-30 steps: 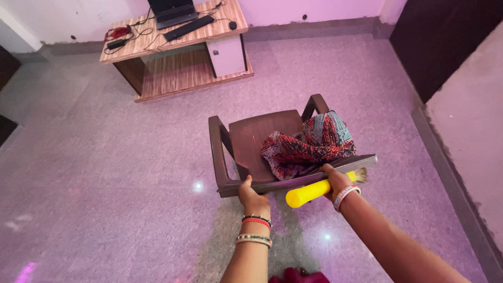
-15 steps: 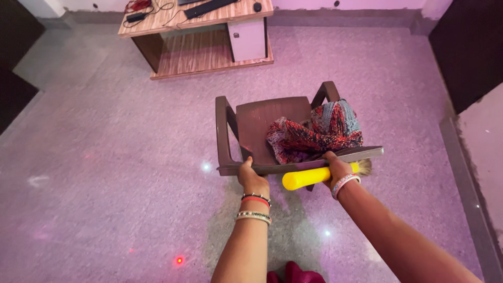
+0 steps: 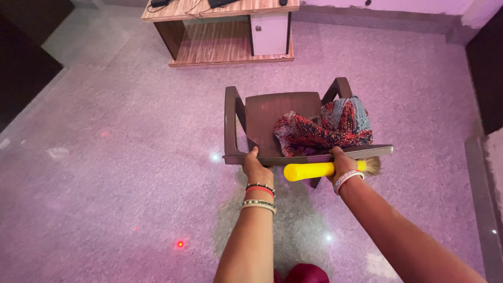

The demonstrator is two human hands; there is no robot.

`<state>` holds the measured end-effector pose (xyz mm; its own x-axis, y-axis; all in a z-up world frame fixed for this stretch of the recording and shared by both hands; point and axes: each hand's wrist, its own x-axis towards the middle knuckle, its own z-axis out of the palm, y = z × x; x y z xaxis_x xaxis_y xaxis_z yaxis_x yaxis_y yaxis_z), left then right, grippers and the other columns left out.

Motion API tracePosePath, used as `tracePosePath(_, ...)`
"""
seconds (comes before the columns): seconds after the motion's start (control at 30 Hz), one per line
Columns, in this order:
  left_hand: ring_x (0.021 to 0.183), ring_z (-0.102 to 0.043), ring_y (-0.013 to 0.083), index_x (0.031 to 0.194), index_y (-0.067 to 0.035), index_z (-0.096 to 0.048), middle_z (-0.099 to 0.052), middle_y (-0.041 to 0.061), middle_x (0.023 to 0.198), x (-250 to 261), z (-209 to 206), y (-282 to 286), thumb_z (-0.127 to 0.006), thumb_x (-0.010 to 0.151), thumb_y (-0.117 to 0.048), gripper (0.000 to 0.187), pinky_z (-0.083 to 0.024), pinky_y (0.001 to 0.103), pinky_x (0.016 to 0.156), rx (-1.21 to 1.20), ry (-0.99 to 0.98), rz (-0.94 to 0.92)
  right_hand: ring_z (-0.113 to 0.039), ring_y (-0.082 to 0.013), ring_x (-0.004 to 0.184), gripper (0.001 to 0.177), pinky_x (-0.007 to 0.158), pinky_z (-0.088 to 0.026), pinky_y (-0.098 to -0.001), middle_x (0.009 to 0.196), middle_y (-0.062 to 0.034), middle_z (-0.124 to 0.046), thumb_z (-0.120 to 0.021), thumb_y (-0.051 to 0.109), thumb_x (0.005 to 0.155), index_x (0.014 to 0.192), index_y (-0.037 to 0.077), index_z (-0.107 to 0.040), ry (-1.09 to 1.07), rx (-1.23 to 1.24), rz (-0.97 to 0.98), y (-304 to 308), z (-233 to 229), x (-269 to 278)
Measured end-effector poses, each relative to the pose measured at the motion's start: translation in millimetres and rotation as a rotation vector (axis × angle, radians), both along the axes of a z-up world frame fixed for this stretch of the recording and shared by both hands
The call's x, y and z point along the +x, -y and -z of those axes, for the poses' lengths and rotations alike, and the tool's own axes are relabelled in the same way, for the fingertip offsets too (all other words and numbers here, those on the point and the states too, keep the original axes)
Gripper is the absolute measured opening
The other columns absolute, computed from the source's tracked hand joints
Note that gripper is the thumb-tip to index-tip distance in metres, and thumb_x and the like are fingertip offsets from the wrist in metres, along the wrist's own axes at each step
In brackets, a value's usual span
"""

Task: The person sweeps the floor with a broom, cleans the dust from a window sill, and then lifts and moves a chair to sweep the area underneath it.

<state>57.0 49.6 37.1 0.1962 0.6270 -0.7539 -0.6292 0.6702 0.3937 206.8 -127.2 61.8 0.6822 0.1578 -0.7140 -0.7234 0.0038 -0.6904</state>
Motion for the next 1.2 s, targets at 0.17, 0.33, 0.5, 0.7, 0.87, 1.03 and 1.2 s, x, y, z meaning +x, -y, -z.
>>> tracePosePath(0.17,0.089,-0.063,0.0227,0.113,-0.011,-0.062,-0.065,0.005,0.103,11.5,5.1,-8.9,-0.074,0.085,-0.015,0.031,-0.053,0.044,0.078,-0.014,-0.009,-0.041,-0.064,-0.0219,0.067,0.021,0.059,-0.058,-0.0404,0.083,-0.0055,-0.065,-0.069,0.030,0.087,0.096,0.011,-0.064,0.006,0.000,-0.019,-9.2,-0.3,10.3)
tracePosePath(0.33,0.088,-0.064,0.0214,0.113,-0.011,-0.061,-0.065,0.004,0.102,22.1,9.8,-19.9,-0.074,0.085,-0.015,0.031,-0.054,0.043,0.077,-0.030,-0.018,-0.057,-0.064,-0.0229,0.066,0.022,0.057,-0.057,-0.0406,0.083,-0.0062,-0.066,-0.069,0.029,0.086,0.095,0.010,-0.063,0.016,0.011,-0.050,-19.6,-0.9,22.3)
tracePosePath(0.5,0.091,-0.067,0.0252,0.113,-0.008,-0.060,-0.067,0.007,0.105,33.5,8.6,-33.4,-0.073,0.086,-0.013,0.030,-0.056,0.043,0.078,-0.033,-0.028,-0.085,-0.062,-0.0214,0.064,0.022,0.056,-0.055,-0.0387,0.082,-0.0054,-0.065,-0.070,0.030,0.086,0.095,0.011,-0.062,0.021,-0.030,-0.071,-33.8,1.3,38.1)
tracePosePath(0.7,0.094,-0.066,0.0246,0.117,-0.007,-0.059,-0.066,0.008,0.110,49.7,3.9,-56.8,-0.073,0.087,-0.013,0.034,-0.054,0.043,0.082,-0.017,-0.017,-0.092,-0.059,-0.0217,0.062,0.021,0.055,-0.053,-0.0390,0.079,-0.0050,-0.063,-0.070,0.030,0.086,0.092,0.012,-0.061,0.000,-0.032,-0.066,-64.0,7.3,63.6)
tracePosePath(0.87,0.099,-0.065,0.0256,0.123,-0.010,-0.057,-0.065,0.008,0.115,62.6,-7.9,-79.6,-0.071,0.086,-0.012,0.040,-0.053,0.046,0.085,-0.020,-0.077,-0.085,-0.060,-0.0236,0.059,0.019,0.056,-0.056,-0.0404,0.076,-0.0060,-0.063,-0.072,0.024,0.086,0.089,0.010,-0.059,-0.005,0.086,-0.039,-93.0,10.5,80.4)
tracePosePath(1.03,0.102,-0.067,0.0278,0.127,-0.004,-0.058,-0.065,0.010,0.119,72.6,-11.2,-99.5,-0.071,0.085,-0.011,0.044,-0.054,0.047,0.089,0.019,-0.070,-0.118,-0.061,-0.0238,0.059,0.019,0.055,-0.055,-0.0407,0.076,-0.0069,-0.064,-0.071,0.024,0.087,0.090,0.009,-0.060,-0.002,0.068,-0.074,-114.9,7.5,88.9)
tracePosePath(1.2,0.105,-0.065,0.0283,0.126,-0.003,-0.060,-0.066,0.011,0.121,81.3,-21.3,-120.6,-0.071,0.084,-0.014,0.045,-0.053,0.048,0.092,0.002,-0.120,-0.087,-0.059,-0.0237,0.058,0.021,0.055,-0.055,-0.0407,0.076,-0.0062,-0.062,-0.071,0.026,0.086,0.092,0.010,-0.059,-0.018,0.043,-0.076,-138.4,10.8,101.4)
